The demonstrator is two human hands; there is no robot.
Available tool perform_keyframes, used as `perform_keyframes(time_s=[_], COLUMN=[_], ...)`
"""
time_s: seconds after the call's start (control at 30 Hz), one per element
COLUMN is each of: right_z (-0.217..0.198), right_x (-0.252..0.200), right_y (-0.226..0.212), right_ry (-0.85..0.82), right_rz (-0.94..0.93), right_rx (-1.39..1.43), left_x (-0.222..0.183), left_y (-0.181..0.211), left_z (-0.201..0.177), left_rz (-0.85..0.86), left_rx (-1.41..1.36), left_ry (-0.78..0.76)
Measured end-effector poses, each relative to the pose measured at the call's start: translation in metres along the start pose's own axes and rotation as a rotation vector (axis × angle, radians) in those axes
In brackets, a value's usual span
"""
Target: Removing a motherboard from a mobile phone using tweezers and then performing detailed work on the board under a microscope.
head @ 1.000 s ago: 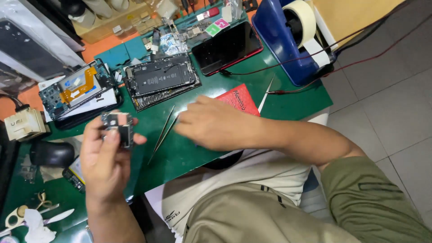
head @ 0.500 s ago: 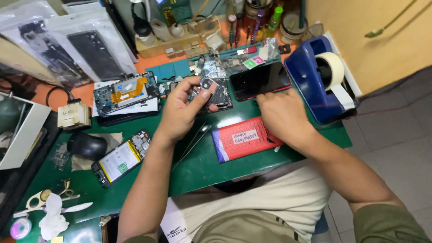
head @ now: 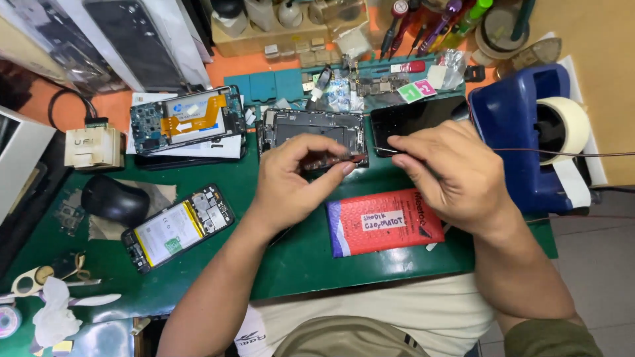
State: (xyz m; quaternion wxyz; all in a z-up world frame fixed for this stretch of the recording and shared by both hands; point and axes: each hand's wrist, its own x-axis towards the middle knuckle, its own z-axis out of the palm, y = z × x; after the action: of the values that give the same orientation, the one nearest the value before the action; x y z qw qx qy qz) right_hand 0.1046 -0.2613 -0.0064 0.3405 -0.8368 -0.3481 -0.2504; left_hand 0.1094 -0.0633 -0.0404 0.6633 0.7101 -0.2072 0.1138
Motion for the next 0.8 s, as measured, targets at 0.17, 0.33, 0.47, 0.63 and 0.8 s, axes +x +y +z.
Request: perform_keyframes(time_s=[0.17, 0.33, 0.47, 0.63, 0.8], right_z=[-0.014, -0.014, -0.011, -0.008, -0.003], right_x=[0.002, 0.004, 0.003, 0.003, 0.0], right_y=[-0.003, -0.004, -0.005, -0.006, -0.004], right_ry=[-0.052, -0.088, -0.094, -0.079, -0.071], right_rz=[-0.1, -0.178, -0.197, -0.152, -0.053], right_rx=[-0.067, -0.069, -0.074, -0.099, -0.093], left_x=[0.002, 0.004, 0.004, -0.001, -0.002], left_y=[-0.001, 0.0, 0.004, 0.005, 0.009], left_z=[-0.007, -0.01, -0.008, -0.001, 0.0], left_rz=[0.439, 0.584, 0.542, 0.354, 0.208], left_rx=[0.243, 0.388, 0.343, 0.252, 0.242], left_ry=[-0.167, -0.167, -0.136, -0.079, -0.062])
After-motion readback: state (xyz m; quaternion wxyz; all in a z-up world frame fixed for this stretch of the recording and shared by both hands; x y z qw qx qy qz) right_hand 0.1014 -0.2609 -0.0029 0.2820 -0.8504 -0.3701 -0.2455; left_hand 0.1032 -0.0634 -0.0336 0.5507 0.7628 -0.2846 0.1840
